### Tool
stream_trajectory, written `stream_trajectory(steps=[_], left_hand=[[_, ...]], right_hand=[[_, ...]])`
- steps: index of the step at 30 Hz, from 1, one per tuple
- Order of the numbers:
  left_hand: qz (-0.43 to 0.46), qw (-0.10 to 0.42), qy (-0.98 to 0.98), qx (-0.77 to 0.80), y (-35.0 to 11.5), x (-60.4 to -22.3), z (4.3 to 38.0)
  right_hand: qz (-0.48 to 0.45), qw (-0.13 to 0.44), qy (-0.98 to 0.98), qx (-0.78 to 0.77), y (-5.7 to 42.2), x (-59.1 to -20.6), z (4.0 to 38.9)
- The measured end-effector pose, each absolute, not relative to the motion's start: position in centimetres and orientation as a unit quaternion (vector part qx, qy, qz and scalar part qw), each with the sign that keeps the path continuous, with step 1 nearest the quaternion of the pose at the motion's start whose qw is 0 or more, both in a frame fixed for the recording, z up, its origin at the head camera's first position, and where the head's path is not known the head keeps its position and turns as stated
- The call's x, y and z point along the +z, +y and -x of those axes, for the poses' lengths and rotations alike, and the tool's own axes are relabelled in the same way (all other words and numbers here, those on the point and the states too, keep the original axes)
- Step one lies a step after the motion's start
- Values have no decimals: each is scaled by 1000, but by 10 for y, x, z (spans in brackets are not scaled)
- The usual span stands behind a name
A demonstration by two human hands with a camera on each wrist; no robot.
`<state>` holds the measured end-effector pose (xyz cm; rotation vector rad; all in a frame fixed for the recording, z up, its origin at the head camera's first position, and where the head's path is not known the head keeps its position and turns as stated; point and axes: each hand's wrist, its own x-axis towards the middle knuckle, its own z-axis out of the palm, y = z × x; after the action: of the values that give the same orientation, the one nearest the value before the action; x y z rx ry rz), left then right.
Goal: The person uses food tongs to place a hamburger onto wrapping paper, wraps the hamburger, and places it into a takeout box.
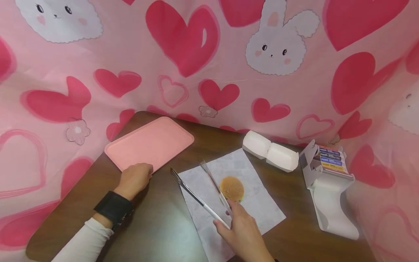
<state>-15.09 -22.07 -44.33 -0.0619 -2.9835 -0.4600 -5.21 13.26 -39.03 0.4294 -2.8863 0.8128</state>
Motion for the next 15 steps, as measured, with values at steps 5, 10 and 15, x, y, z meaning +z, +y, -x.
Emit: stream_trajectory(steps=[5, 10, 15], left_hand=[[17, 58, -986, -157, -223, -443, 151], [18, 74, -985, -156, -224, -442, 151], [21, 72, -984, -159, -222, -441, 150]], right_hand=[[-208, 85, -930, 292, 87, -389, 73], [-228, 65, -930, 281, 37, -376, 105], [-210, 32, -939, 271, -2, -370, 133]])
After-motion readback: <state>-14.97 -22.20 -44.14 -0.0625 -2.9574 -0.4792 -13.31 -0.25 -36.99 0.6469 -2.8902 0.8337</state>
